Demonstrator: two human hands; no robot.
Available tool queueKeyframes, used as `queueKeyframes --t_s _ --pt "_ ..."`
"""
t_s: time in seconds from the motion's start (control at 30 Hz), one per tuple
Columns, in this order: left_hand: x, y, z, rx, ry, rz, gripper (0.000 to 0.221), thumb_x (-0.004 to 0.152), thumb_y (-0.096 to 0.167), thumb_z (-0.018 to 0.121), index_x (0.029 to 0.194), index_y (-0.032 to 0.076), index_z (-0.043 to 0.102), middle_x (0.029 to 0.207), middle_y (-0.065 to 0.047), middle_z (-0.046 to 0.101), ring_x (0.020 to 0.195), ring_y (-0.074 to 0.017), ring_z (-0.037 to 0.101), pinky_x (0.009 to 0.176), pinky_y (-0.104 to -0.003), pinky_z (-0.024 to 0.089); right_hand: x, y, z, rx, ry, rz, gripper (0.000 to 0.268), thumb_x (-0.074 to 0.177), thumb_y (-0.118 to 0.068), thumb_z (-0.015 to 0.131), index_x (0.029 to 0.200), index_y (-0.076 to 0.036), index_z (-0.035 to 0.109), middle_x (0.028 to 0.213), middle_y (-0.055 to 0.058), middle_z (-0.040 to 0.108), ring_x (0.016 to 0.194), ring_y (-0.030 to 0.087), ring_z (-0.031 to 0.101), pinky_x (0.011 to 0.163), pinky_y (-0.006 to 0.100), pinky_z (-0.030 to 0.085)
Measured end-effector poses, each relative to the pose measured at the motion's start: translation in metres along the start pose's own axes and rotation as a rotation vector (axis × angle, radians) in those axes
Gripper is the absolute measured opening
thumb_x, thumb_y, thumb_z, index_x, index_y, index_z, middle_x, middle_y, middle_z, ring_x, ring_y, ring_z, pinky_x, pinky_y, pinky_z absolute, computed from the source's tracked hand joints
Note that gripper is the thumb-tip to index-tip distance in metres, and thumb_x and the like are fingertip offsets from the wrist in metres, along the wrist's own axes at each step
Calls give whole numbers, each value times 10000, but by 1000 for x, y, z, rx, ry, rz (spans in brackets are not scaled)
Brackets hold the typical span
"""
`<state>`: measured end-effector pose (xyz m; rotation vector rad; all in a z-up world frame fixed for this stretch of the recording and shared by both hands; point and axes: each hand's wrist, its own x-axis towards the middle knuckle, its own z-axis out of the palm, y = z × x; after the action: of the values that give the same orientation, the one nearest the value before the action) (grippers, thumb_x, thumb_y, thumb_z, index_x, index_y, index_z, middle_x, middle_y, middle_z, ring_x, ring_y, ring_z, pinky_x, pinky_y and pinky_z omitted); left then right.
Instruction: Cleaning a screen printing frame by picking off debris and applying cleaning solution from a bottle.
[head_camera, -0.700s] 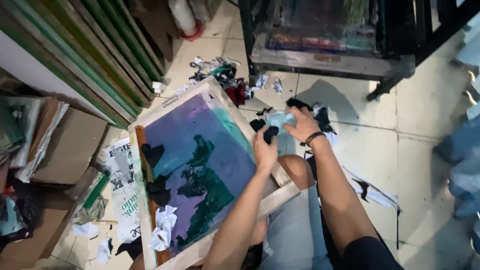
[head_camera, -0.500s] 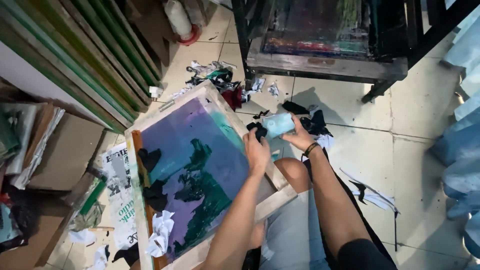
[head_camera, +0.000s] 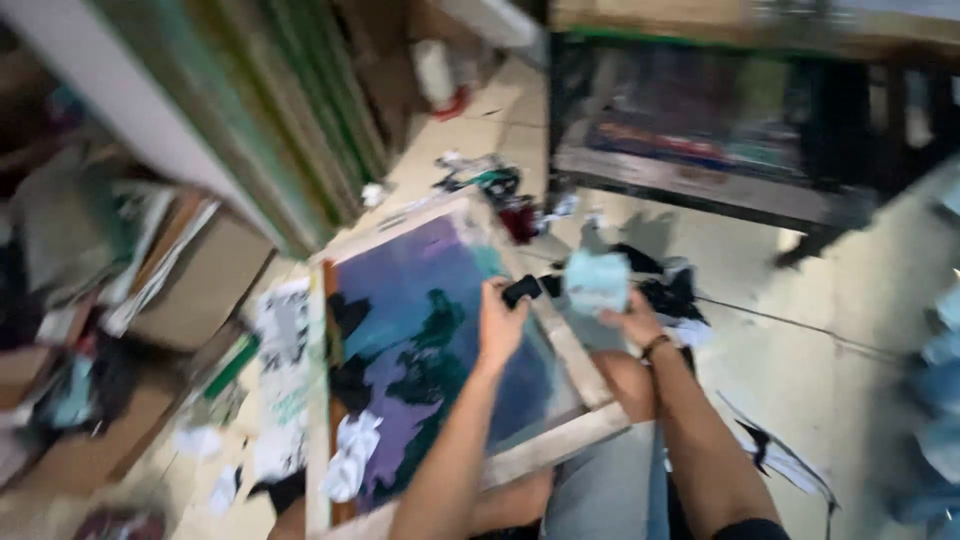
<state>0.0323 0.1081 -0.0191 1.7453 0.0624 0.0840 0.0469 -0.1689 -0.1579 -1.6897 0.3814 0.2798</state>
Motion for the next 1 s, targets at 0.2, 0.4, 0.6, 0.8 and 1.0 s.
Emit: queueKeyframes --t_s 0.2,0.4,0.6,0.8,1.0 --pt "-48 31 -135 -60 113 14 378 860 -41 746 1216 60 672 1000 -144 739 933 -217 708 829 -364 578 -11 -87 -23 -222 265 -322 567 1016 -248 683 1539 -279 466 1393 158 594 1247 390 577 1009 581 482" --pt "-76 6 -166 -843 146 -138 573 1003 -9 408 1574 31 427 1558 -146 487 1340 -283 567 1103 -347 414 -78 -204 37 -143 29 -943 642 1134 -489 416 1570 -19 374 1459 236 498 1301 437 510 973 557 449" --pt "-78 -26 -187 -968 199 -90 501 1013 -63 460 1501 42 506 987 -129 641 802 -212 688 812 -421 649 -83 -176 119 -363 -196 -967 577 827 -473 859 1043 27 666 895 244 661 914 355 662 824 475 510" --pt "-85 0 -200 -1015 392 -219 369 1043 44 457 1376 21 612 966 -82 553 751 -170 567 652 -374 649 -134 -217 169 -671 -370 -616 620 810 -439 864 1281 -86 669 1229 173 705 1229 375 620 1058 553 477" --pt "-70 -50 -196 -1021 357 -368 368 1070 141 420 1394 56 574 995 -208 619 725 -302 673 548 -348 615 -132 -248 177 -914 -369 -596 801 802 -596 812 1376 -69 627 1325 218 662 1236 425 612 1017 589 518"
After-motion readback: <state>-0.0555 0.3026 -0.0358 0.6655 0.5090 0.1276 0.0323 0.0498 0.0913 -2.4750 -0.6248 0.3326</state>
